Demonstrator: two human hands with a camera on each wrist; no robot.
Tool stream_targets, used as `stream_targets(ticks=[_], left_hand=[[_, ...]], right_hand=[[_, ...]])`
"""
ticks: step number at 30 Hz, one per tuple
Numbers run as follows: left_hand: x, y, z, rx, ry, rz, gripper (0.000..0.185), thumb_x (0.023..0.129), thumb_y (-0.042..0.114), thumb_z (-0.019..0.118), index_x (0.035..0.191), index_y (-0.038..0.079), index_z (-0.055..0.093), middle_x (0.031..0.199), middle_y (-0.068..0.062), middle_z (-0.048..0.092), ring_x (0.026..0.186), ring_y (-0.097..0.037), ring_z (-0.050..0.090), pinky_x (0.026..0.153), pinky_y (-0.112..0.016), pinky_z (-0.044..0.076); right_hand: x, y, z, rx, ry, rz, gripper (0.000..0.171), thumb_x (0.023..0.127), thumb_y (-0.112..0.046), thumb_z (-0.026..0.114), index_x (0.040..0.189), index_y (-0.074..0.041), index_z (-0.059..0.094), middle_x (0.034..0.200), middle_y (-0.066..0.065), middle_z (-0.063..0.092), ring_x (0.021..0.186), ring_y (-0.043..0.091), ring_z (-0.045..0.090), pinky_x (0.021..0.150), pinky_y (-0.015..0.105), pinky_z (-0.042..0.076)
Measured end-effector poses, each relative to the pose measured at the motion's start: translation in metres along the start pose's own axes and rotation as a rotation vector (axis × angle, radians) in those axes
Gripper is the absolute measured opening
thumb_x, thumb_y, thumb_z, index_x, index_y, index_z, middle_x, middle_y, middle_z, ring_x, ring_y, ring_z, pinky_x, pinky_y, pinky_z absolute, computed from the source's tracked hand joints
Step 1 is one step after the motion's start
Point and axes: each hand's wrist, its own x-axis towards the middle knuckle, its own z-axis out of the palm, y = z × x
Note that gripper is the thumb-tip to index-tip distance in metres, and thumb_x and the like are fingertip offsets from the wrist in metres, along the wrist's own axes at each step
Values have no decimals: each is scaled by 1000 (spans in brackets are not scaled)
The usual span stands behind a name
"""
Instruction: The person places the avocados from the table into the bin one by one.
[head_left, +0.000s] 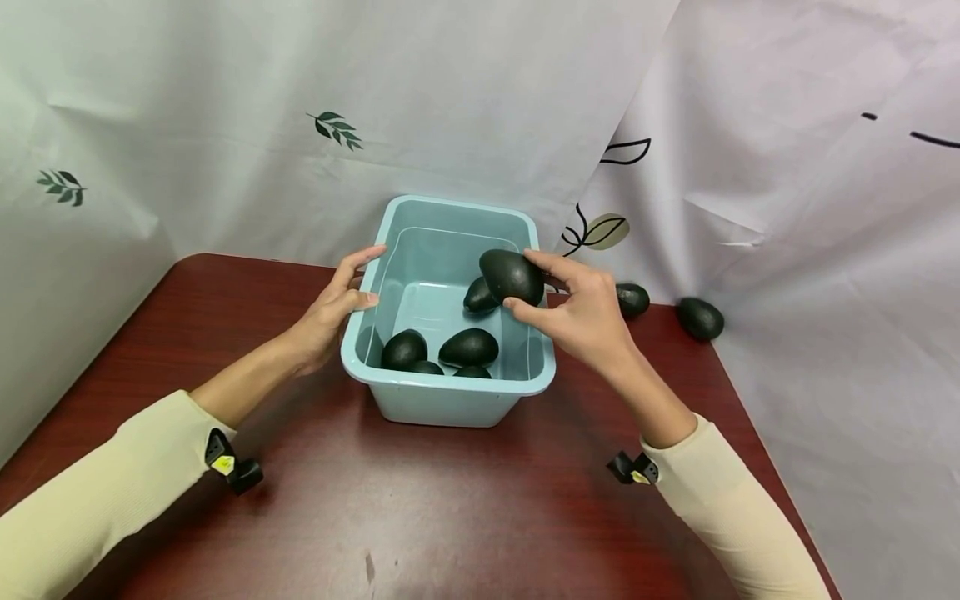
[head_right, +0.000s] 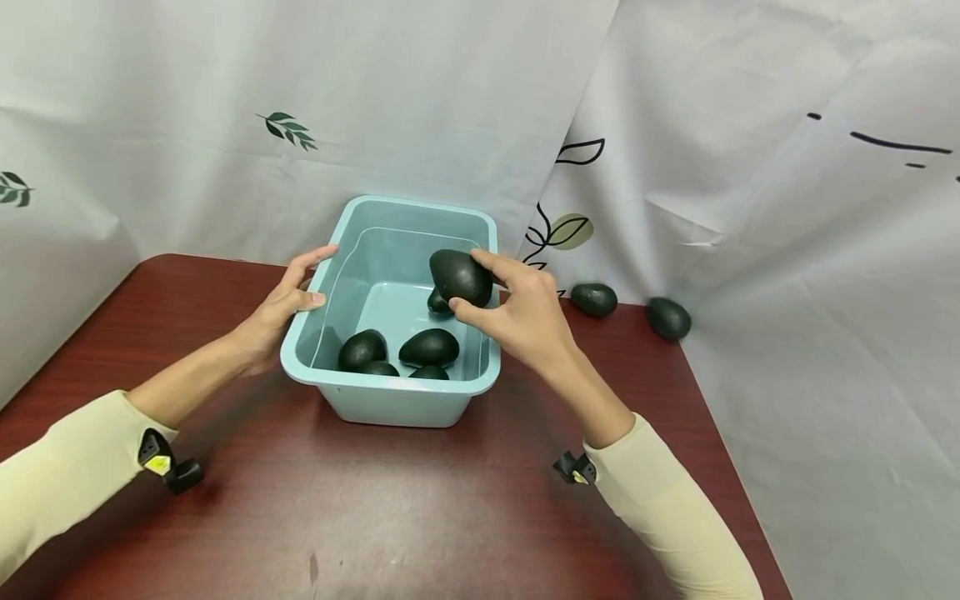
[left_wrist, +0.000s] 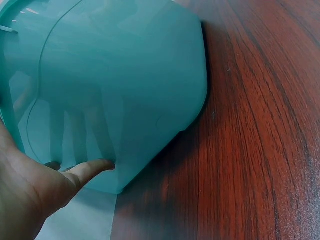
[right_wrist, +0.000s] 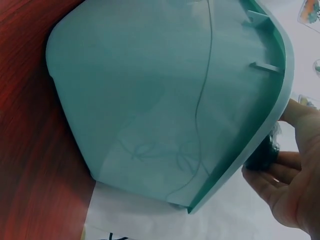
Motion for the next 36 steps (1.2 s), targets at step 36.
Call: stream_targets(ticks=[36], left_hand=[[0,-1,2,-16,10,-2,77,105,22,46,177,39,26,169,-14,28,146,-34,39,107,-43,49]], right_hand=[[-9,41,-22,-59,33,219,38,98,-20,87,134,-8,83,128,15,84,113,33,85,97,42,67]])
